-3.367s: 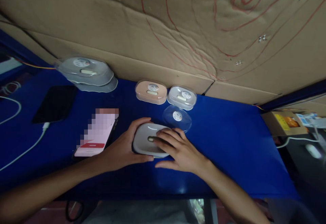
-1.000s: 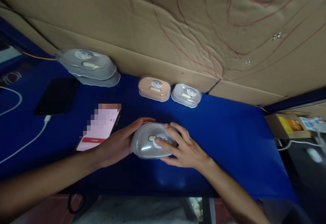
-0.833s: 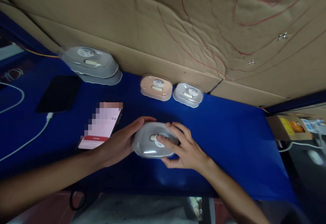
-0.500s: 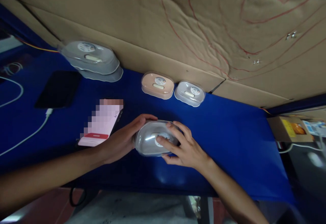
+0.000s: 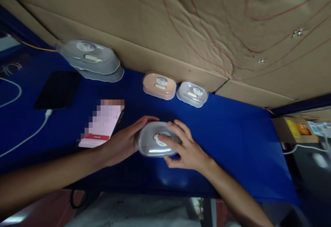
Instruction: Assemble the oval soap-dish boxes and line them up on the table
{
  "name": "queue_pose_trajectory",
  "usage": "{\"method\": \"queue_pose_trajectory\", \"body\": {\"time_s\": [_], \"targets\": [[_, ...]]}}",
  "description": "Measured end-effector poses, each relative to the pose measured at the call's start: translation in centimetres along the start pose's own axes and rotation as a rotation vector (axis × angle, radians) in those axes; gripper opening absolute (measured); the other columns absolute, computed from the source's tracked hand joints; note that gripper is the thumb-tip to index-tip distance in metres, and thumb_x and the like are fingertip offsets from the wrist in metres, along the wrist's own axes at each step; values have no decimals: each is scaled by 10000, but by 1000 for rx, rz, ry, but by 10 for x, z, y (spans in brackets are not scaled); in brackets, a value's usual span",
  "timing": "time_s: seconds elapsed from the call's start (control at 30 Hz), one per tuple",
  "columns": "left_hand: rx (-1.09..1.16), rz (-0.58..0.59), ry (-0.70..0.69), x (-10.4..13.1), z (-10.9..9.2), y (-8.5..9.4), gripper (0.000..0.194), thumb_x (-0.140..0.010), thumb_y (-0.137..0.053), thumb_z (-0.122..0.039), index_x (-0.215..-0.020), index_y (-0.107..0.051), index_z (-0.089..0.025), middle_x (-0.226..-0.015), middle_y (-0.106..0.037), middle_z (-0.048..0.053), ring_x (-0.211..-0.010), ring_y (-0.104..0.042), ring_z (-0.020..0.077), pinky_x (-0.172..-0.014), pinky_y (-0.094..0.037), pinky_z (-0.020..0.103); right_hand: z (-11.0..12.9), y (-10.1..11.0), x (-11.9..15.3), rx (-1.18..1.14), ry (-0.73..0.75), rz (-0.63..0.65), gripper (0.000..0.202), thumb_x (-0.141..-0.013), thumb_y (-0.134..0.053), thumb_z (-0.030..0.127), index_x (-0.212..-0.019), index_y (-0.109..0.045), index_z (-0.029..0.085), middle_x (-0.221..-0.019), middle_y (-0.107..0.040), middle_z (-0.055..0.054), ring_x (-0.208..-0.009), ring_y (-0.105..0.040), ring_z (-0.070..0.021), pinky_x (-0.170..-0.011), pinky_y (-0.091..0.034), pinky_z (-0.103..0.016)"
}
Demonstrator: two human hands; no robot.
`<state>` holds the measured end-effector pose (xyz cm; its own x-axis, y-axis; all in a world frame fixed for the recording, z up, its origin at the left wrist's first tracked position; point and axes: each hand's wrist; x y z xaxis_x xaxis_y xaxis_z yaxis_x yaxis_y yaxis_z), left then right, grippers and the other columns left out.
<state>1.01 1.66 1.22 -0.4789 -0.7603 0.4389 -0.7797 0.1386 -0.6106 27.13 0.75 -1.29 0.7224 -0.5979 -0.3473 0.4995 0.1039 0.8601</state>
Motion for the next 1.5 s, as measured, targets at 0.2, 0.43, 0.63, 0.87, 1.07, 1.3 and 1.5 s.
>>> {"method": "queue_pose_trajectory", "body": {"time_s": [0.2, 0.43, 0.63, 0.87, 1.07, 1.3, 1.5], "targets": [[-29, -60, 53, -7, 8, 11, 403, -1002, -639, -597, -1232, -697, -272, -1208, -702, 31, -1053, -634, 204, -833, -530, 278, -2, 0, -1, -107, -55, 22, 853, -916, -797, 545, -1639, -386, 351, -1680, -352, -147, -1542, -373, -393, -1214, -447, -615], [-563, -63, -96, -14, -3, 5, 458, -1046, -497, -620, -1275, -654, -256, -1266, -709, 74, -1227, -649, 295, -1026, -529, 420, -11, 30, -2, -686, -378, 17, 600, -1031, -612, 595, -1537, -477, 303, -1372, -684, -104, -1170, -726, -266, -944, -632, -400], [-1482, -170, -816, -47, -58, 10, 484, -1021, -587, -327, -1491, -517, -236, -1685, -394, 168, -1610, -302, 364, -1311, -234, 601, -27, 47, 40, -82, -364, -84, 693, -938, -777, 519, -1530, -499, 289, -1577, -525, -161, -1471, -512, -364, -1185, -475, -596], [-1680, -166, -771, -87, -89, 33, 515, -998, -648, -410, -1481, -598, -236, -1677, -453, 178, -1598, -321, 447, -1277, -213, 680, -91, 80, 117, 241, -468, -151, 668, -995, -689, 523, -1588, -459, 321, -1701, -373, -156, -1571, -376, -404, -1229, -383, -681], [-1692, -53, -773, -33, -46, 30, 438, -994, -681, -408, -1425, -669, -334, -1550, -583, 111, -1532, -428, 396, -1267, -308, 620, -143, 101, 139, 264, -706, -209, 703, -1017, -574, 627, -1634, -432, 323, -1768, -262, -140, -1634, -261, -408, -1282, -294, -663], [-1592, 200, -762, -7, -13, 20, 456, -979, -748, -339, -1424, -650, -364, -1528, -570, 110, -1532, -411, 376, -1224, -434, 578, -157, 72, 76, 94, -666, -307, 658, -1036, -513, 661, -1576, -499, 285, -1716, -352, -161, -1621, -305, -368, -1307, -239, -651], [-1610, 206, -800, -8, -7, 29, 584, -974, -723, -225, -1508, -548, -384, -1627, -467, 106, -1558, -370, 383, -1243, -407, 618, -171, 45, 42, -25, -678, -370, 888, -996, -458, 789, -1677, -239, 263, -1774, -197, -169, -1670, -158, -342, -1333, -173, -636]]}}
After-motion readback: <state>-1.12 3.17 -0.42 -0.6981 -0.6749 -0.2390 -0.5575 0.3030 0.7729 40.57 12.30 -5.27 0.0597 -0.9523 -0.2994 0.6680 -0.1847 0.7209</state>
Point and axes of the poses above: each hand's wrist, its own x-axis away from the middle knuckle, its own y-axis out of the back of the hand, z = x × y
